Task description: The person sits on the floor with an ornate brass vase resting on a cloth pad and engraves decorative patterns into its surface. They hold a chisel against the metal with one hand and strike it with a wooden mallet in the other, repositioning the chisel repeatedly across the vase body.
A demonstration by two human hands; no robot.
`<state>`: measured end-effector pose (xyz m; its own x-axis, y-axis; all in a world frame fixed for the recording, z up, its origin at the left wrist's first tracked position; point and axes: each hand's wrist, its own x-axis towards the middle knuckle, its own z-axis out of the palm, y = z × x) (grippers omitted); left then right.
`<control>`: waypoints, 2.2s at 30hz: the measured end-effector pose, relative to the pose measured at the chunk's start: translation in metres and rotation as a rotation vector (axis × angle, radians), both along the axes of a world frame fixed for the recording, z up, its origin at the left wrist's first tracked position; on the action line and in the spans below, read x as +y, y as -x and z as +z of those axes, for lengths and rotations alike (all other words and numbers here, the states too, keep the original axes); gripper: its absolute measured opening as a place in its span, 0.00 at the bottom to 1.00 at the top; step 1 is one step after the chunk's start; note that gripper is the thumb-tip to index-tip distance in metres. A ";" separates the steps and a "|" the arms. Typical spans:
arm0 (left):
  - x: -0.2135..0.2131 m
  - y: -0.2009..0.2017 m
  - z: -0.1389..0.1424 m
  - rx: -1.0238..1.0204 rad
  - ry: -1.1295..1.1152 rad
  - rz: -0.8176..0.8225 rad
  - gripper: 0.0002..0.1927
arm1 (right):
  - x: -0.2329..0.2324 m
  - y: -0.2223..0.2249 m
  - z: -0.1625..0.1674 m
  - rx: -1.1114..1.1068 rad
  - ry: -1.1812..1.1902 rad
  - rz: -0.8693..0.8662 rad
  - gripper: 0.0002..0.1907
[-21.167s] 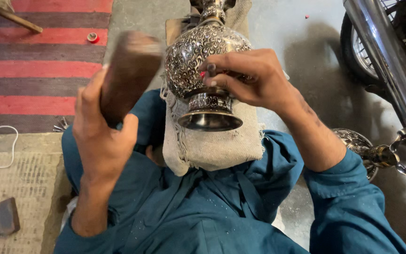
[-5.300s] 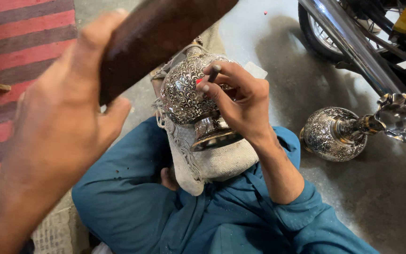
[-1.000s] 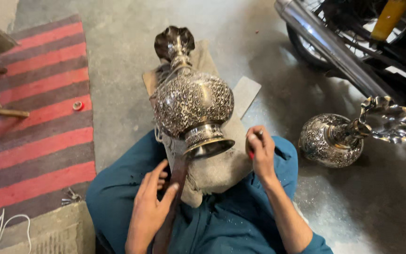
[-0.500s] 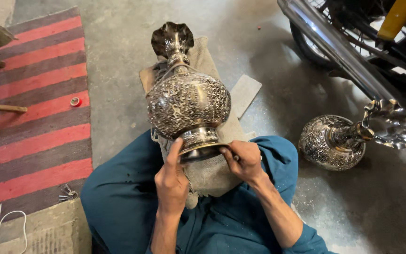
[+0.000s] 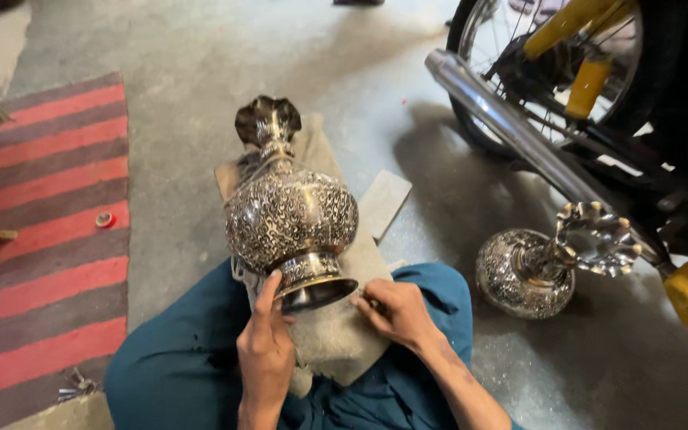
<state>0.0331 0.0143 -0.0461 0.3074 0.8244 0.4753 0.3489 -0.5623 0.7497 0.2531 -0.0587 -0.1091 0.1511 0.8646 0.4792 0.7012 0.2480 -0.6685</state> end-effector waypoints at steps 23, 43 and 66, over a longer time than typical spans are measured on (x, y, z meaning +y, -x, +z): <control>-0.046 0.105 -0.109 -0.080 0.887 0.330 0.30 | 0.081 -0.074 0.137 0.521 0.124 0.556 0.07; -0.065 0.069 -0.032 -0.038 0.359 0.362 0.29 | 0.112 -0.026 0.142 0.005 -0.073 0.817 0.12; -0.019 0.050 0.046 0.418 -0.447 0.345 0.39 | 0.120 -0.042 0.117 -0.230 -0.260 0.746 0.15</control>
